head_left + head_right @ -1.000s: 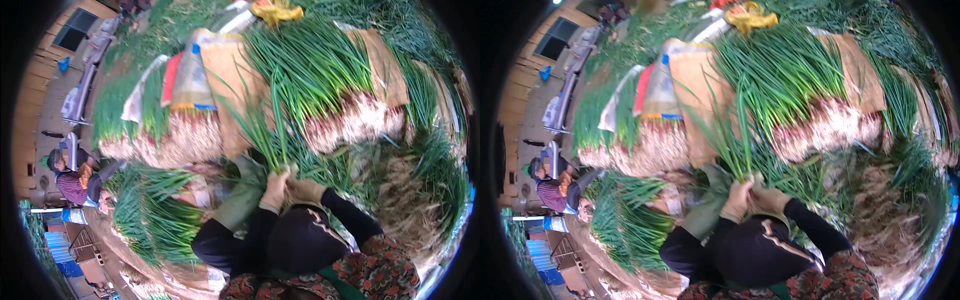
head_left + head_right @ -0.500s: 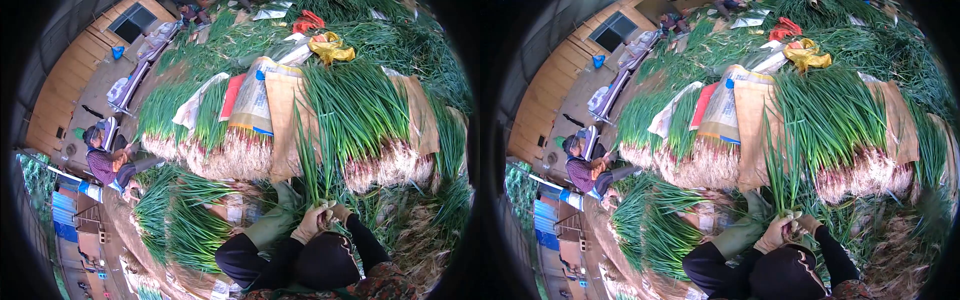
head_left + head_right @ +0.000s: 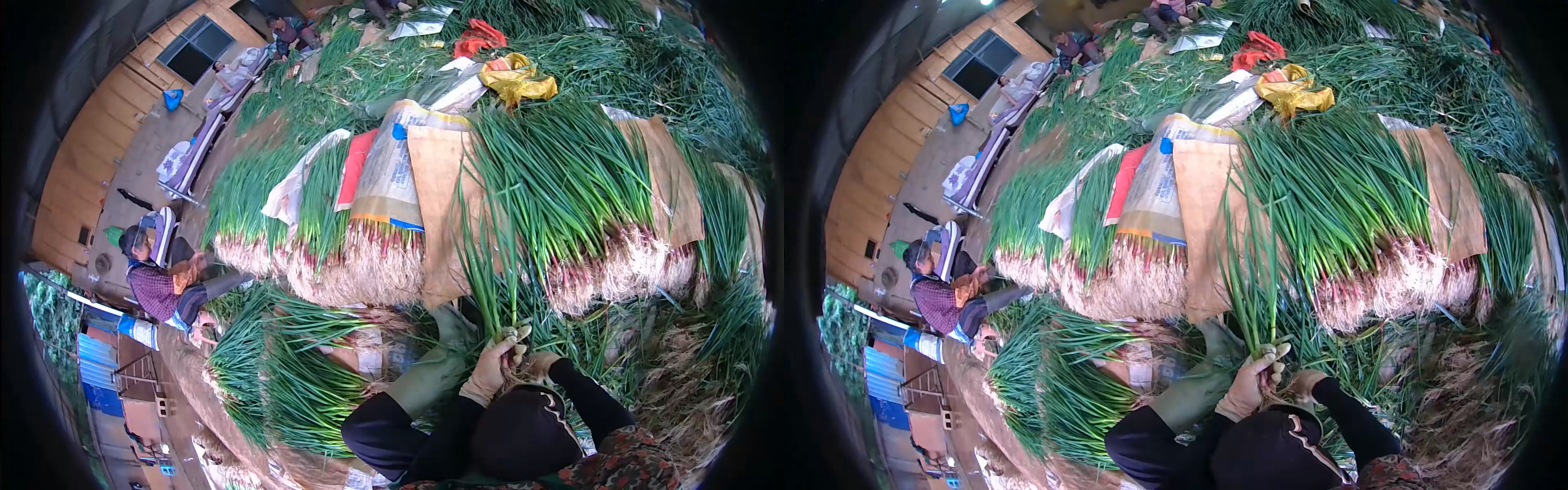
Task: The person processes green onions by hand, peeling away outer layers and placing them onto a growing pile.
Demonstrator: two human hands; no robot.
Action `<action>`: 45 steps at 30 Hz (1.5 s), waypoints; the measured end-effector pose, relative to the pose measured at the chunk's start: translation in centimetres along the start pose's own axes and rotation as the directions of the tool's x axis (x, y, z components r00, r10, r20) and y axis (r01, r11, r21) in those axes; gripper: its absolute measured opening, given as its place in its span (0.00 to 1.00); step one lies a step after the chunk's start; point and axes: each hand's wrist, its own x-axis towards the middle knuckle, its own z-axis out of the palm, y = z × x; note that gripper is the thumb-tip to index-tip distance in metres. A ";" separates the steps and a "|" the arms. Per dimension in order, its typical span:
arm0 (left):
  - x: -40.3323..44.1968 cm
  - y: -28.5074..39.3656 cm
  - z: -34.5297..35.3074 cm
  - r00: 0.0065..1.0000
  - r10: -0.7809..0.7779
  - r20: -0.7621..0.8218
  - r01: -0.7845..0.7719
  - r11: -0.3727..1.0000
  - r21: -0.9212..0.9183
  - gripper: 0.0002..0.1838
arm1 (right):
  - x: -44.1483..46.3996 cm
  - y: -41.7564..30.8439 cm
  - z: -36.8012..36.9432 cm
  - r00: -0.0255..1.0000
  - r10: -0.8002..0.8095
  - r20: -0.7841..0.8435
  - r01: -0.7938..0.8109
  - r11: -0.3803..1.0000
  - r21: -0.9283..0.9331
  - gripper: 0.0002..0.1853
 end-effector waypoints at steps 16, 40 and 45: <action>0.4 1.8 -3.3 0.800 0.565 -0.201 -0.327 0.693 0.643 0.05 | -11.8 -12.2 -6.3 0.963 -0.142 -0.227 0.224 0.892 0.391 0.15; 4.0 -1.6 -2.7 0.897 0.299 -0.326 -0.147 0.897 0.417 0.07 | -3.1 -6.8 -8.1 0.838 0.019 -0.545 0.234 0.890 0.392 0.27; 3.6 -1.9 -3.6 0.904 0.274 -0.329 -0.115 0.895 0.430 0.06 | -2.4 -12.5 -7.9 0.767 -0.081 -0.636 0.268 0.942 0.202 0.25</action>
